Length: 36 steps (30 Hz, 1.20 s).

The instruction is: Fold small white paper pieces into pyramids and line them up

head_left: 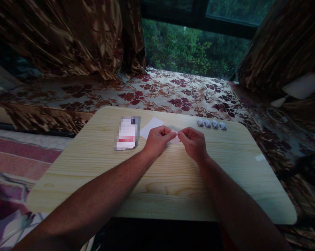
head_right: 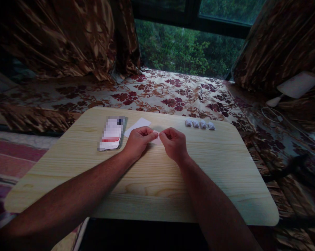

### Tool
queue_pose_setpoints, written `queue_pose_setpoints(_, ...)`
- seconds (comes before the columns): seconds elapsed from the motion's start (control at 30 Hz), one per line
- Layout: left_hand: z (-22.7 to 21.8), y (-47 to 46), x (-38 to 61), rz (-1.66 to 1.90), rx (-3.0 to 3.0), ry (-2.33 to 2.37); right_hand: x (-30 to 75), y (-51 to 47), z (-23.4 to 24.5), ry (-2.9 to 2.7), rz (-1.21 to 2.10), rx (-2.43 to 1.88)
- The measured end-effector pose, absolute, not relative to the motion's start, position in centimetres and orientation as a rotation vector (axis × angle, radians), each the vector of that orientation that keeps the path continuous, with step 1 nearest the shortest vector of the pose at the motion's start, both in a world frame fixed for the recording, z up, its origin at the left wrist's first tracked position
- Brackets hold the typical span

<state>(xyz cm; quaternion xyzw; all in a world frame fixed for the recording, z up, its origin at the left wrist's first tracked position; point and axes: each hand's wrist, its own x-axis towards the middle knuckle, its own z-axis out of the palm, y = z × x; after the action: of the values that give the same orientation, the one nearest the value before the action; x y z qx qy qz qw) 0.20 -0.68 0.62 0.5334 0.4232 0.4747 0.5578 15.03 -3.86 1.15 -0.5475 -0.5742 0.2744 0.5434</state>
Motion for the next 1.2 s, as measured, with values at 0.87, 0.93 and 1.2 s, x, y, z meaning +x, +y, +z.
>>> queue_pose_setpoints(0.87, 0.9, -0.8, 0.1, 0.996, 1.424, 0.997, 15.2, -3.5, 0.8, -1.29, 0.703, -1.276)
queue_pose_setpoints(0.93, 0.7, -0.7, 0.1, 1.004, 1.408, 0.975, 15.3, -3.5, 0.6, -1.301, 0.691, -1.276)
queue_pose_setpoints(1.2, -0.3, 0.0, 0.2, 1.058, 1.398, 1.033, 14.5, -4.0, 2.3, -1.187, 0.596, -1.168)
